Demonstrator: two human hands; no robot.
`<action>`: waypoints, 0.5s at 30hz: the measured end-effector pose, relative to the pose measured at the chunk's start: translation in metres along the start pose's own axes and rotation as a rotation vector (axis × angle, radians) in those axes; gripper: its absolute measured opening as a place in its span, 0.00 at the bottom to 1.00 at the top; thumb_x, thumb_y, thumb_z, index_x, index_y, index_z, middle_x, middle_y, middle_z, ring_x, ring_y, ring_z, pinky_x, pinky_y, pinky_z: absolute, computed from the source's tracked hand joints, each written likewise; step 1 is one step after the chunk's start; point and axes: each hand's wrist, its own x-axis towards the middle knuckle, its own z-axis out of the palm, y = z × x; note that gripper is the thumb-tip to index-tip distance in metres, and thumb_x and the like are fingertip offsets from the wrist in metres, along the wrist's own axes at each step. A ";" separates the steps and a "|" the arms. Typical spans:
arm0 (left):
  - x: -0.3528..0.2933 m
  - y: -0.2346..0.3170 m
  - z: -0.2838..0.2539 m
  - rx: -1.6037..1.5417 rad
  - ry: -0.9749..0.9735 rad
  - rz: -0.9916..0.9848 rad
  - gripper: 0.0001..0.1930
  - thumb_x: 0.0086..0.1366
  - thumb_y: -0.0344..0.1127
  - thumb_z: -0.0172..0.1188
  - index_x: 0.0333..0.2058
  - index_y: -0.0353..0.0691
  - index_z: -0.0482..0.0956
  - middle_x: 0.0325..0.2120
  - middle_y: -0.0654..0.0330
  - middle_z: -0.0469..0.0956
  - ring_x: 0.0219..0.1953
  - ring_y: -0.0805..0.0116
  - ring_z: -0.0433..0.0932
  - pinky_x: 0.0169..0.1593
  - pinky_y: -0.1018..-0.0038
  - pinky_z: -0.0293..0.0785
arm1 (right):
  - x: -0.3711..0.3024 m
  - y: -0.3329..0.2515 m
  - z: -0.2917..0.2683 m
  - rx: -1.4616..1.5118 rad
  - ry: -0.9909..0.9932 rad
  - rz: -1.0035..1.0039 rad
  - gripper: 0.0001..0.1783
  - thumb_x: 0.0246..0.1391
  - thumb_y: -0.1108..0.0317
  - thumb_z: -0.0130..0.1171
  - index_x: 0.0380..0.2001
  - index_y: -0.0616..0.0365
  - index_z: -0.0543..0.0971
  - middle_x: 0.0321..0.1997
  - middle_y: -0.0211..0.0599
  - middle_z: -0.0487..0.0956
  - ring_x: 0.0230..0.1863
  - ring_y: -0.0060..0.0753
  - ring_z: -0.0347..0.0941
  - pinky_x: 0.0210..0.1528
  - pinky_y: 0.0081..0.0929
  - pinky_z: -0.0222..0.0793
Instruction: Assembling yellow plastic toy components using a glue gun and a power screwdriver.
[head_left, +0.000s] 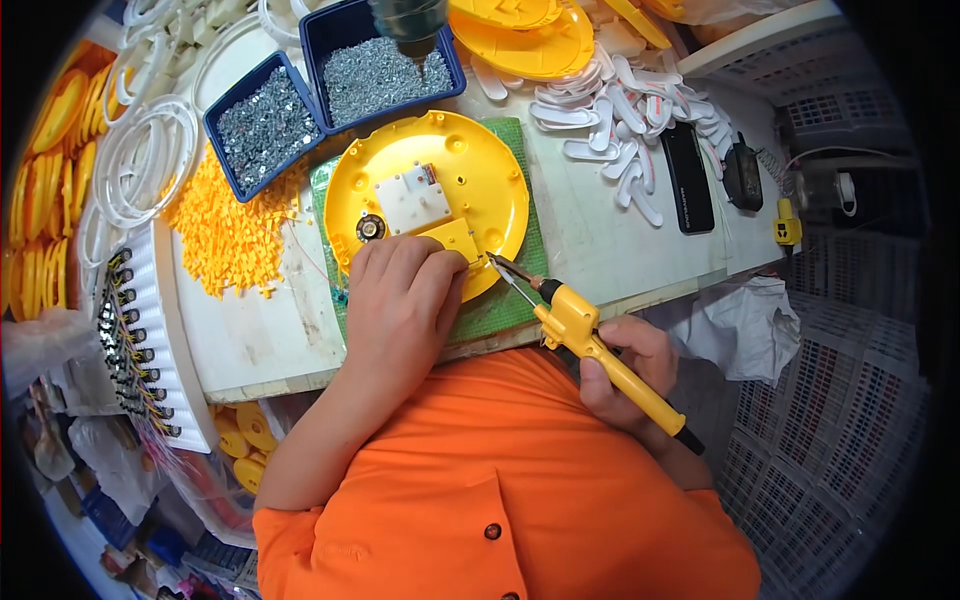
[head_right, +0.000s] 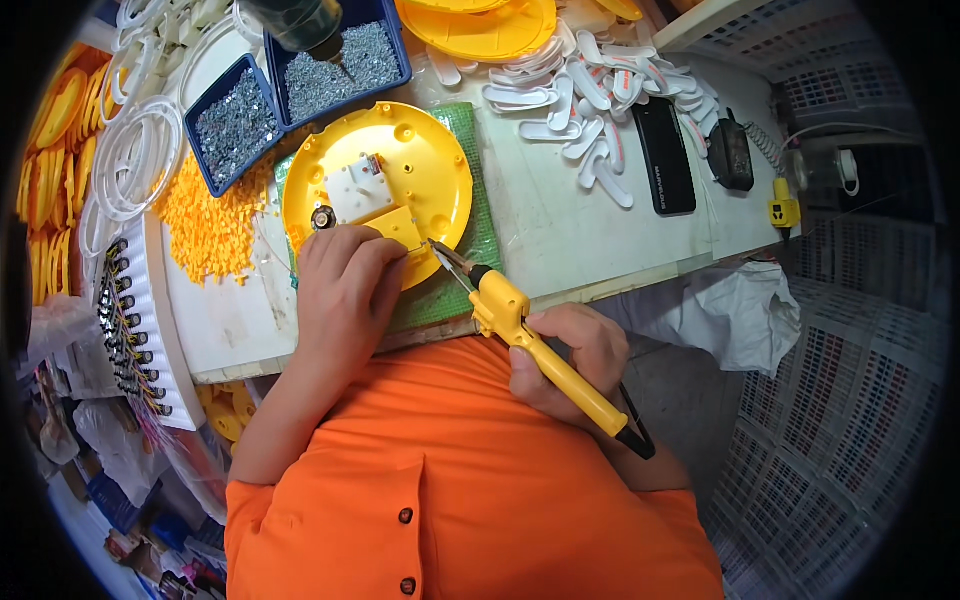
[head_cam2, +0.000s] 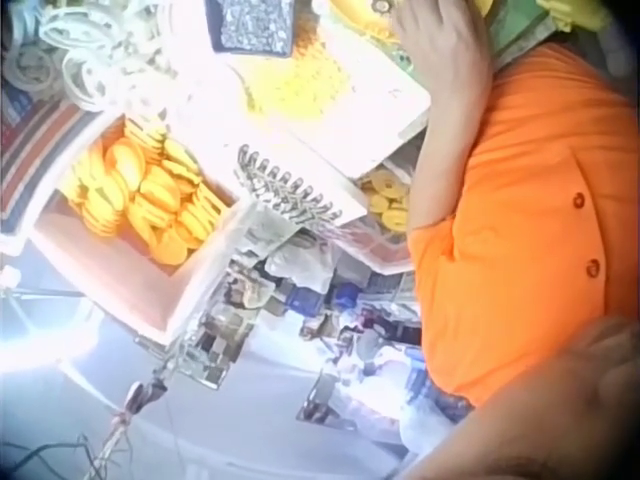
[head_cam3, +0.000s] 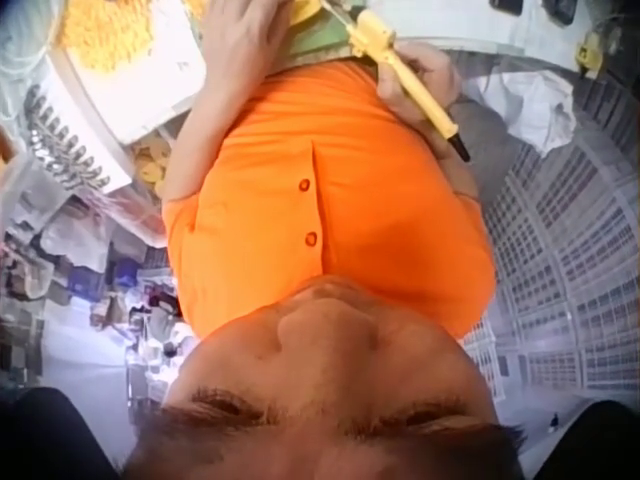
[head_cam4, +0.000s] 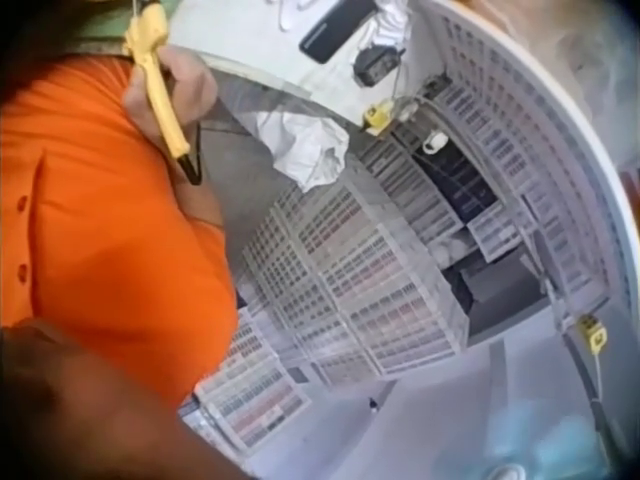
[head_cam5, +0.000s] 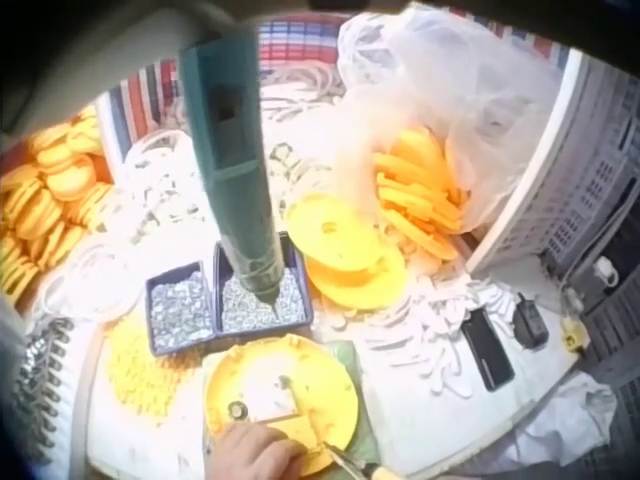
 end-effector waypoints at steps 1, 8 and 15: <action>-0.001 0.001 0.001 0.001 0.000 -0.001 0.10 0.57 0.26 0.69 0.36 0.42 0.79 0.34 0.59 0.77 0.39 0.57 0.77 0.45 0.62 0.70 | 0.000 0.000 0.000 0.022 -0.006 0.002 0.22 0.52 0.70 0.66 0.48 0.64 0.71 0.37 0.45 0.78 0.30 0.30 0.73 0.36 0.27 0.72; -0.002 0.002 0.004 0.032 0.011 -0.042 0.10 0.56 0.28 0.70 0.36 0.44 0.79 0.34 0.62 0.77 0.41 0.60 0.76 0.49 0.63 0.65 | 0.004 0.002 -0.001 0.069 -0.034 -0.053 0.23 0.51 0.69 0.66 0.48 0.65 0.71 0.31 0.43 0.78 0.26 0.32 0.72 0.30 0.28 0.72; -0.003 0.001 0.004 0.038 0.005 -0.061 0.10 0.56 0.29 0.70 0.35 0.45 0.79 0.34 0.63 0.78 0.41 0.61 0.77 0.48 0.63 0.64 | 0.011 -0.002 0.001 -0.005 -0.020 -0.076 0.25 0.50 0.68 0.66 0.50 0.67 0.73 0.31 0.44 0.79 0.25 0.33 0.74 0.30 0.29 0.74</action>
